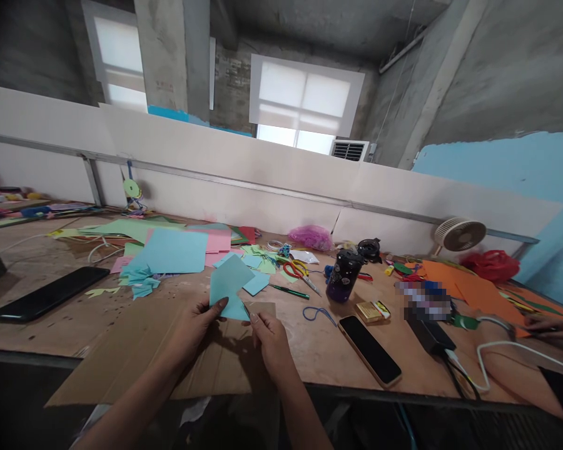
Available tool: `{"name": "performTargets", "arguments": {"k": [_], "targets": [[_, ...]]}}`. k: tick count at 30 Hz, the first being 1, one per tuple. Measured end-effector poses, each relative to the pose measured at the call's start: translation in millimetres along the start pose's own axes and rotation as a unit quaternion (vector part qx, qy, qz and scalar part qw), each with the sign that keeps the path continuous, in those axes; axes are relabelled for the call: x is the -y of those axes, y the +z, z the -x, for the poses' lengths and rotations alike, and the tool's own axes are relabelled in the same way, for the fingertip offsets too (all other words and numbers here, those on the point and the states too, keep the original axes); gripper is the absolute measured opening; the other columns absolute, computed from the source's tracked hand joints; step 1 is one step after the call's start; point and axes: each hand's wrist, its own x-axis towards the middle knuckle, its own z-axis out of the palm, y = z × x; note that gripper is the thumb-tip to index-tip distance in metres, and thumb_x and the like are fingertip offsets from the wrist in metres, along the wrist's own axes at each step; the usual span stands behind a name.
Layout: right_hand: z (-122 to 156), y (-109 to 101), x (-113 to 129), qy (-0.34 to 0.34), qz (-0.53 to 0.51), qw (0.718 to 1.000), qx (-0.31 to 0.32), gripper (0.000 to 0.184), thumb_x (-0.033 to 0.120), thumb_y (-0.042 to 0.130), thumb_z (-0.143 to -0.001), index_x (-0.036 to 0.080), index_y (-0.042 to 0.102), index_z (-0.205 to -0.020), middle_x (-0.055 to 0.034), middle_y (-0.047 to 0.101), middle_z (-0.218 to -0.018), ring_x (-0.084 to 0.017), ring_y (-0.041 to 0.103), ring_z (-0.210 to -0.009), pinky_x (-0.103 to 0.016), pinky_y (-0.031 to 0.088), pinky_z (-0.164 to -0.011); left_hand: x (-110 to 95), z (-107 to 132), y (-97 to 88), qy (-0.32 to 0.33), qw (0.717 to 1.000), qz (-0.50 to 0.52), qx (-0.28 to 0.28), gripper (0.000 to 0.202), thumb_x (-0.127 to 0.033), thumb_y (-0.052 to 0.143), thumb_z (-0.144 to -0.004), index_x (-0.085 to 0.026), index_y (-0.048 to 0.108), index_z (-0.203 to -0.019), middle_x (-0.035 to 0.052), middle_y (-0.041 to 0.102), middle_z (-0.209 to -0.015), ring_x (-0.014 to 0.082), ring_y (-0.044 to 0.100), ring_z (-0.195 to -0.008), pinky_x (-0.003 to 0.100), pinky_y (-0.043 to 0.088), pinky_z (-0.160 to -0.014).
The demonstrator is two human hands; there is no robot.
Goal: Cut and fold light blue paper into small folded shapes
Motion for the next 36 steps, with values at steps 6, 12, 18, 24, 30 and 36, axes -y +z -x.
{"name": "performTargets", "arguments": {"k": [6, 12, 18, 24, 30, 36], "targets": [[-0.3, -0.6, -4.3, 0.009, -0.003, 1.000, 0.005, 0.041, 0.050, 0.048, -0.091, 0.016, 0.067, -0.080, 0.0046, 0.041, -0.052, -0.011, 0.036, -0.050, -0.025, 0.024, -0.050, -1.0, 0.1, 0.3, -0.008, 1.000, -0.003, 0.011, 0.037, -0.052, 0.069, -0.071, -0.015, 0.069, -0.072, 0.0012, 0.063, -0.065, 0.0173, 0.053, -0.064, 0.026, 0.039, -0.064], [0.1, 0.1, -1.6, 0.008, 0.008, 1.000, -0.001, 0.041, 0.048, 0.048, -0.091, 0.018, 0.053, -0.064, 0.0037, 0.043, -0.053, -0.011, 0.038, -0.053, -0.025, 0.025, -0.051, -4.6, 3.3, 1.5, -0.014, 1.000, -0.013, 0.014, 0.036, -0.052, 0.068, -0.072, -0.016, 0.068, -0.070, -0.0005, 0.059, -0.061, 0.0152, 0.050, -0.059, 0.025, 0.036, -0.058], [0.0, 1.5, -0.9, 0.006, 0.014, 1.000, -0.004, 0.039, 0.048, 0.046, -0.092, 0.017, 0.059, -0.072, 0.0045, 0.042, -0.053, -0.011, 0.037, -0.052, -0.025, 0.024, -0.051, -6.9, 4.1, 2.2, -0.015, 1.000, -0.007, 0.015, 0.037, -0.053, 0.069, -0.070, -0.016, 0.068, -0.068, -0.0014, 0.057, -0.058, 0.0138, 0.048, -0.054, 0.025, 0.034, -0.055], [0.8, 3.1, -0.8, 0.014, 0.004, 1.000, 0.000, 0.040, 0.050, 0.047, -0.091, 0.016, 0.059, -0.074, 0.0054, 0.039, -0.051, -0.011, 0.034, -0.050, -0.025, 0.022, -0.049, -3.9, 2.2, 1.3, -0.001, 1.000, -0.012, 0.018, 0.037, -0.052, 0.068, -0.071, -0.015, 0.068, -0.067, 0.0007, 0.059, -0.060, 0.0151, 0.049, -0.058, 0.024, 0.035, -0.056], [-0.1, 4.2, -2.4, 0.003, 0.006, 1.000, -0.016, 0.041, 0.051, 0.047, -0.090, 0.017, 0.056, -0.069, 0.0049, 0.041, -0.051, -0.011, 0.036, -0.050, -0.025, 0.024, -0.050, -2.4, 2.0, 2.2, -0.019, 1.000, 0.008, 0.019, 0.036, -0.051, 0.069, -0.071, -0.015, 0.066, -0.066, -0.0001, 0.056, -0.059, 0.0128, 0.045, -0.053, 0.023, 0.032, -0.052], [0.0, 4.6, 4.8, 0.003, 0.008, 1.000, -0.014, 0.042, 0.051, 0.048, -0.090, 0.019, 0.048, -0.062, 0.0047, 0.040, -0.051, -0.012, 0.037, -0.051, -0.026, 0.025, -0.050, -7.0, 3.0, 4.5, -0.005, 1.000, 0.011, 0.017, 0.037, -0.052, 0.071, -0.066, -0.016, 0.067, -0.063, 0.0011, 0.058, -0.058, 0.0152, 0.049, -0.055, 0.025, 0.036, -0.053]]}}
